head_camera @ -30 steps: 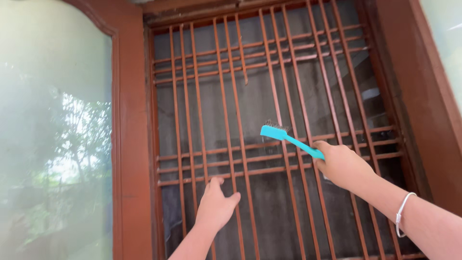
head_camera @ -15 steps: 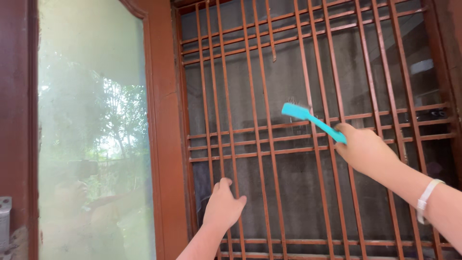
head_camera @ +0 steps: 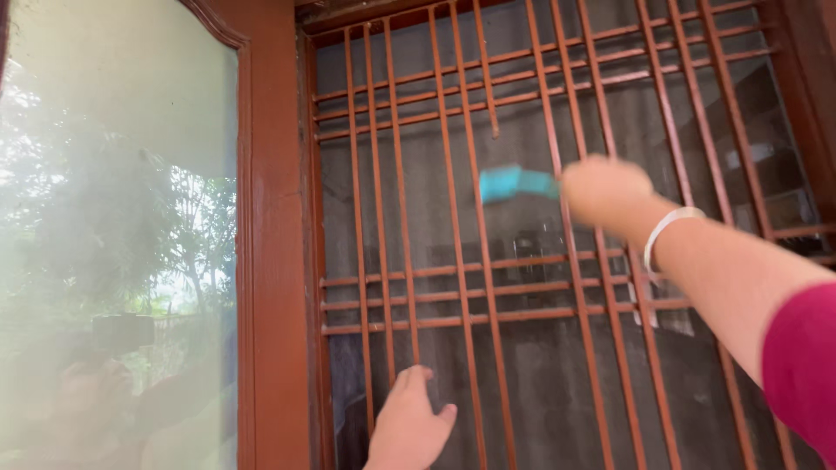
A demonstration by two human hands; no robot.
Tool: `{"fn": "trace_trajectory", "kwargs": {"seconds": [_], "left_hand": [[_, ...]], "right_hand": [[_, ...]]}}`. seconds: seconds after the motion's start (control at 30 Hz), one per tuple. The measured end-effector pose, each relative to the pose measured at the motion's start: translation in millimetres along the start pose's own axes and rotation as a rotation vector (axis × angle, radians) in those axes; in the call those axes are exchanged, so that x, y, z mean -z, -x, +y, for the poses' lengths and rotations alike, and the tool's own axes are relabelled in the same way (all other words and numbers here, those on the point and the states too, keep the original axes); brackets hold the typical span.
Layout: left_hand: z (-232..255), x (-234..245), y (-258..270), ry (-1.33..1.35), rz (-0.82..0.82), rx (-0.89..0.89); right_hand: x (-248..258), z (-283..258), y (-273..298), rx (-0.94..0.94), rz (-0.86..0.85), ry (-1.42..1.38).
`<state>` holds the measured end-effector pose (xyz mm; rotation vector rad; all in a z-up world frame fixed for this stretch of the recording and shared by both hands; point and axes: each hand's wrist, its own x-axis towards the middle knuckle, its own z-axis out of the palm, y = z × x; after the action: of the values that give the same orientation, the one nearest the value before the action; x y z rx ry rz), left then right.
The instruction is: The person cleans a window frame and bars using a brush and a yellow cloth. They wipe the wooden frame with the cloth and scrub the gaps between the metal bars with a blue-handled brush.
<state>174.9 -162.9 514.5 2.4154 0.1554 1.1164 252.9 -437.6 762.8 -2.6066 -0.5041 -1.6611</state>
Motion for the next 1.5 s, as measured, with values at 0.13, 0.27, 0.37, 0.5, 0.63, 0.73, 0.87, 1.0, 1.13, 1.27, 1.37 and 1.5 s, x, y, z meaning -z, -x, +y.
{"fn": "trace_trajectory", "kwargs": {"seconds": [0.13,0.27,0.37,0.5,0.63,0.73,0.87,1.0,1.13,1.27,1.37,1.5], "left_hand": [[8.2,1.4,-43.3,0.074,-0.004,-0.029],[9.1,-5.5,-58.9,0.049,0.125,-0.216],[16.9,-3.0,-67.8,-0.194,0.127,-0.171],[18.9,16.4,-83.0,-0.196,0.149,-0.156],[2.5,33.2,-94.0,-0.250,0.044,-0.143],[-9.9,33.0,-94.0,-0.284,-0.007,-0.188],[-12.6,34.5,-95.6,-0.352,-0.081,-0.200],[-10.1,41.3,-95.9,-0.386,-0.128,-0.203],[-13.6,46.6,-95.3,-0.369,-0.124,-0.212],[-15.3,45.7,-93.7,-0.393,-0.162,-0.176],[-17.3,48.2,-91.4,-0.431,-0.164,-0.197],[-14.8,52.2,-93.2,-0.407,-0.175,-0.186]], "right_hand": [[-7.3,-3.4,-42.0,-0.110,-0.039,-0.115],[-63.7,-10.1,-2.2,0.193,-0.224,-0.037],[-45.8,-11.8,-35.8,0.099,-0.266,-0.032],[-38.3,-20.7,-86.2,0.028,0.033,-0.174],[-94.8,-29.6,-83.4,0.478,-0.100,-0.093],[-101.5,-30.3,-88.0,0.572,-0.184,-0.219],[-54.3,-41.3,-110.5,0.284,-0.237,-0.180],[-38.7,-38.6,-112.6,0.211,-0.137,-0.219],[-41.4,-27.2,-119.6,0.138,0.038,-0.280],[-85.6,-45.4,-84.5,0.208,-0.140,-0.126],[-101.8,-33.4,-59.8,0.275,-0.339,-0.051],[-78.1,-10.7,-66.4,0.245,-0.321,0.015]]}}
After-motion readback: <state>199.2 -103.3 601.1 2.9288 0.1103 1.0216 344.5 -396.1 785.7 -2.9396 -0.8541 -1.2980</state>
